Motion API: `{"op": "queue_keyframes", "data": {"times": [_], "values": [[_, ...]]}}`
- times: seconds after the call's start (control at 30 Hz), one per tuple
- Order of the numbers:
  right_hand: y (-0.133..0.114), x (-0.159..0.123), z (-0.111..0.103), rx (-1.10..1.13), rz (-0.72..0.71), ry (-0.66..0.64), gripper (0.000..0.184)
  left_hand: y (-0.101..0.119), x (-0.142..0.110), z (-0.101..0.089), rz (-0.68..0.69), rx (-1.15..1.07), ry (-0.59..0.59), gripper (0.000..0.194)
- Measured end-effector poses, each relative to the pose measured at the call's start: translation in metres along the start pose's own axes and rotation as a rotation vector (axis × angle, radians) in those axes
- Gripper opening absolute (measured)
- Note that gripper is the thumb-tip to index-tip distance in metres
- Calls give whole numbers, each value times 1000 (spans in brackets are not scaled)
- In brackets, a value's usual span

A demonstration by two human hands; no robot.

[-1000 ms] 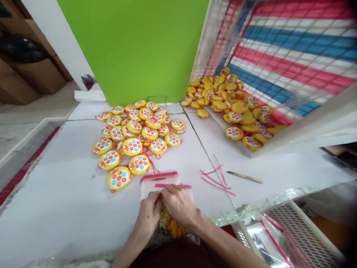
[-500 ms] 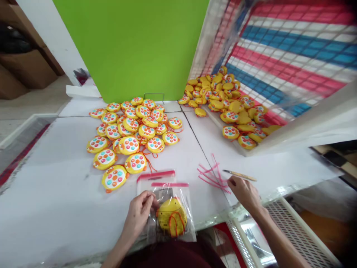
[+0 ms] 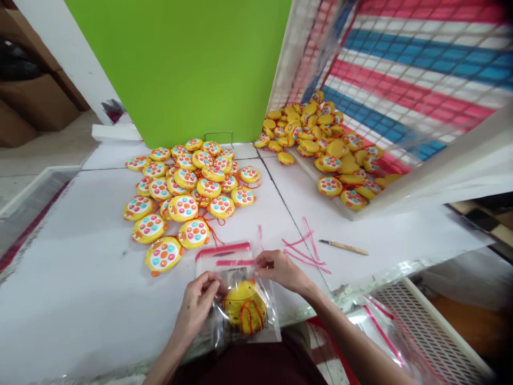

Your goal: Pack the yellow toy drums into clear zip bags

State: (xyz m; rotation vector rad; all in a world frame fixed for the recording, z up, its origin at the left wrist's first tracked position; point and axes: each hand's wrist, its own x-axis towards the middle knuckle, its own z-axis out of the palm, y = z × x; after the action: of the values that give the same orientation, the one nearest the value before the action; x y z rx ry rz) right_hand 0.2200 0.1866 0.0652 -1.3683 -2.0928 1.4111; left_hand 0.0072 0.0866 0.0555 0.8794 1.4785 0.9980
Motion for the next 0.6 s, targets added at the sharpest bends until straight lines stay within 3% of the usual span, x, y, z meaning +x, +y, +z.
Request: {"op": "queue_keyframes", "data": {"times": [0.13,0.27,0.43,0.6], "values": [[12,2,3,205,-20,-46,6,3,-2,-3,8,35,-8,22],[16,-8,5,194,-63,-24,10,0,-3,-7,-25,66,27,19],[9,-20,11,-124,-81,49,29,-7,-2,-11,-31,-49,-3,15],[-6,-14,-7,-503,-173,183,35,1,-5,-4,1,63,12,21]]}}
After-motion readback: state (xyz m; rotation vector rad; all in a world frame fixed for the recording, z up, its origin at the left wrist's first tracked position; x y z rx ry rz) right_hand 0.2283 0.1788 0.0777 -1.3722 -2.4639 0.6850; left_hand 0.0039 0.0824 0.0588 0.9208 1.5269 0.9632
